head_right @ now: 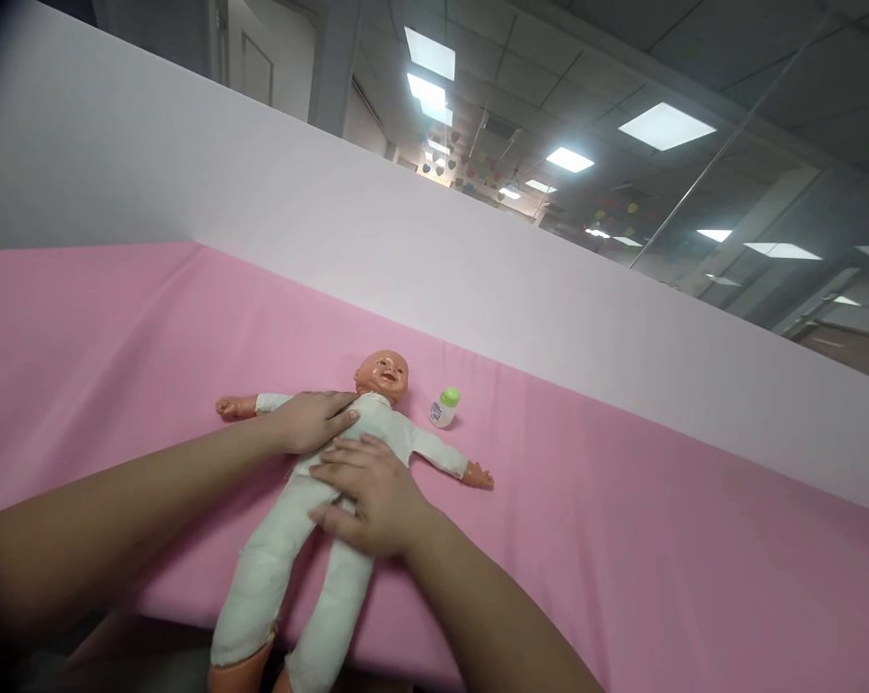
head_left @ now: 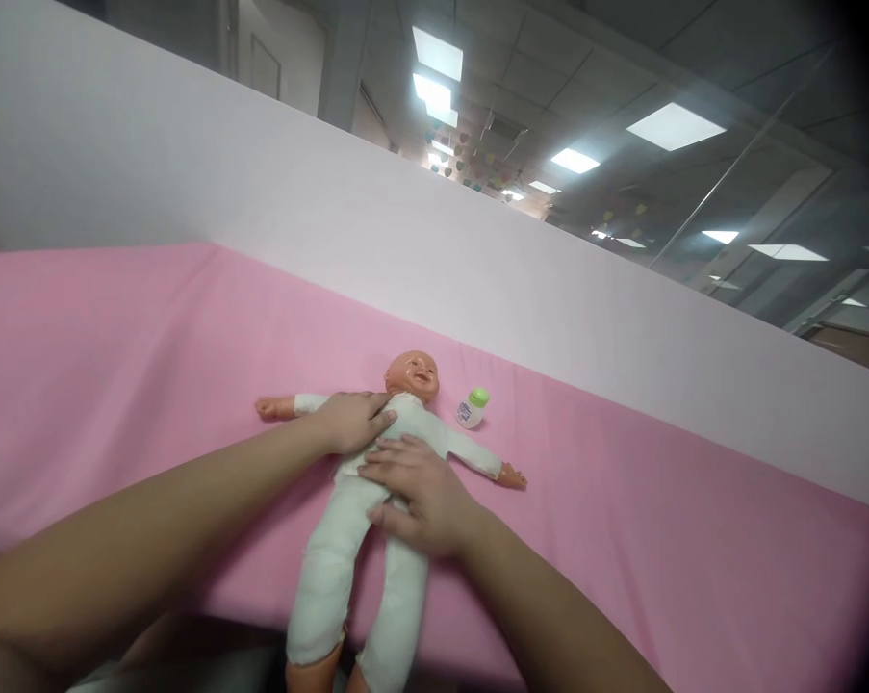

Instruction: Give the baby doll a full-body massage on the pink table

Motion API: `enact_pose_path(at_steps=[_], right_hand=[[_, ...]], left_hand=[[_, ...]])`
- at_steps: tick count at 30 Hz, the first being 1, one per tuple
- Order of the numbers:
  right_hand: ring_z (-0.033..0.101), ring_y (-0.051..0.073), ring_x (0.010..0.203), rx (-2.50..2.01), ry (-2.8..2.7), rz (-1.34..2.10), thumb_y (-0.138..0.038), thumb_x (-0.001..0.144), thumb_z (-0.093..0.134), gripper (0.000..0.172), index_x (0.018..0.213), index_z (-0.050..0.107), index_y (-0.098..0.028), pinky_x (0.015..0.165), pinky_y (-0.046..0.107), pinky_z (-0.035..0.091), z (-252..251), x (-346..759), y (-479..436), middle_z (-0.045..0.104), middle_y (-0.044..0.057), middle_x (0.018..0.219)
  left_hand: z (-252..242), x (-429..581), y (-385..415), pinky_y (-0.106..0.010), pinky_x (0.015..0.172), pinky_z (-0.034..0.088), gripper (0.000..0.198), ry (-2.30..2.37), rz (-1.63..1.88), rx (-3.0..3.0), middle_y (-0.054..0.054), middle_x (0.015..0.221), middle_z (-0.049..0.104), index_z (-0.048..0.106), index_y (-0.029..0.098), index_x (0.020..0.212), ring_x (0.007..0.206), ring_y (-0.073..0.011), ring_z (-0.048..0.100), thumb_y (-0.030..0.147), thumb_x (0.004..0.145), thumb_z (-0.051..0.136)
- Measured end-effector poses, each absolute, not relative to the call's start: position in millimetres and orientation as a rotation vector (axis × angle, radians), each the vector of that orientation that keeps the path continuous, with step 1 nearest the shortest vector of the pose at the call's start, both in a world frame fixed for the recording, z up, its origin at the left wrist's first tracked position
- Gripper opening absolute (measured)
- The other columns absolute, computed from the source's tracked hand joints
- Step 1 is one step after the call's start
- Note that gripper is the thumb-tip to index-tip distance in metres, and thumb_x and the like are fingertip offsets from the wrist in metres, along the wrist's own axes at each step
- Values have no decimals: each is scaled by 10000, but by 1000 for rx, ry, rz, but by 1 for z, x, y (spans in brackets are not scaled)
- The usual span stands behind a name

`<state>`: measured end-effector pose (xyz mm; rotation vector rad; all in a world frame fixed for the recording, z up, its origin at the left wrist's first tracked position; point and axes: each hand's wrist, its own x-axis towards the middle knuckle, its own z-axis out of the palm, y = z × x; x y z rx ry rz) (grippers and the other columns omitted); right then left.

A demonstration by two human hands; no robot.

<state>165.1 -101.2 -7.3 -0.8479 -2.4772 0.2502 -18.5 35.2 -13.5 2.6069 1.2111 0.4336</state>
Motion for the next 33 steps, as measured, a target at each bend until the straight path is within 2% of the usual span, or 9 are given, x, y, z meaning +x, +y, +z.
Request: enact_pose_path(at_steps=[2, 7, 11, 15, 18, 21, 24, 28, 33], right_hand=[[436, 230, 1453, -1002, -2473, 244, -523, 970, 565, 490, 1396, 605, -284, 1261, 458, 221, -7, 175, -91, 601, 37, 1456], [275, 227, 1543, -1241, -2426, 325, -513, 1027, 485, 486, 1474, 528, -325, 1269, 486, 200, -1, 195, -77, 375, 24, 1632], [174, 257, 1573, -1283, -2439, 343, -551, 1023, 476, 566, 1545, 421, -340, 1278, 539, 138, -3, 201, -73, 308, 19, 1663], [124, 276, 1582, -1364, -2358, 353, -610, 1000, 476, 647, 1579, 350, -349, 1273, 528, 171, -11, 212, -64, 203, 9, 1698], [229, 265, 1555, -1471, -2230, 374, -624, 1008, 435, 641, 1580, 344, -351, 1248, 493, 245, -15, 222, -57, 239, 24, 1689], [471, 253, 1406, -1561, -2141, 323, -582, 1044, 352, 583, 1561, 381, -315, 1160, 449, 363, -15, 227, -52, 499, 65, 1540], [640, 264, 1127, -1808, -2055, 219, -553, 1065, 237, 545, 1400, 561, -270, 968, 414, 459, -17, 228, -49, 691, 89, 1246], [654, 247, 981, -2022, -1992, 118, -476, 1072, 213, 523, 1189, 649, -211, 832, 347, 444, -22, 228, -45, 712, 109, 1096], [652, 236, 944, -2068, -1995, 97, -444, 1063, 260, 457, 1154, 648, -221, 767, 322, 412, -24, 231, -41, 718, 98, 1092]], left_hand=[[-14, -19, 36, -480, 1075, 411, 643, 1199, 438, 2613, -134, 1425, 615, 509, 229, 1465, 1294, -329, 581, 600, 1020, 231], [-12, -18, 36, -488, 1107, 393, 613, 1224, 432, 2579, -125, 1481, 568, 497, 224, 1482, 1332, -320, 548, 550, 1023, 255], [-12, -16, 37, -478, 1112, 392, 604, 1242, 434, 2560, -113, 1491, 562, 515, 241, 1469, 1340, -316, 540, 558, 1019, 268], [-13, -17, 36, -449, 1097, 408, 614, 1221, 481, 2557, -112, 1464, 586, 527, 244, 1458, 1320, -317, 559, 592, 1005, 302], [-13, -17, 36, -436, 1082, 423, 614, 1221, 502, 2547, -121, 1436, 605, 537, 225, 1448, 1290, -319, 581, 588, 993, 340], [-12, -16, 34, -407, 1062, 445, 563, 1185, 602, 2537, -115, 1379, 641, 577, 210, 1401, 1240, -299, 610, 540, 975, 414], [-6, -14, 28, -390, 1006, 482, 475, 1113, 742, 2548, -95, 1303, 681, 626, 218, 1331, 1162, -282, 643, 449, 935, 504], [5, -11, 2, -380, 946, 518, 393, 800, 785, 2556, -64, 1179, 734, 690, 243, 1238, 1058, -268, 679, 365, 886, 565], [6, 2, -43, -379, 909, 555, 277, 205, 587, 2487, -73, 986, 779, 787, 248, 1026, 957, -265, 713, 359, 901, 567]])
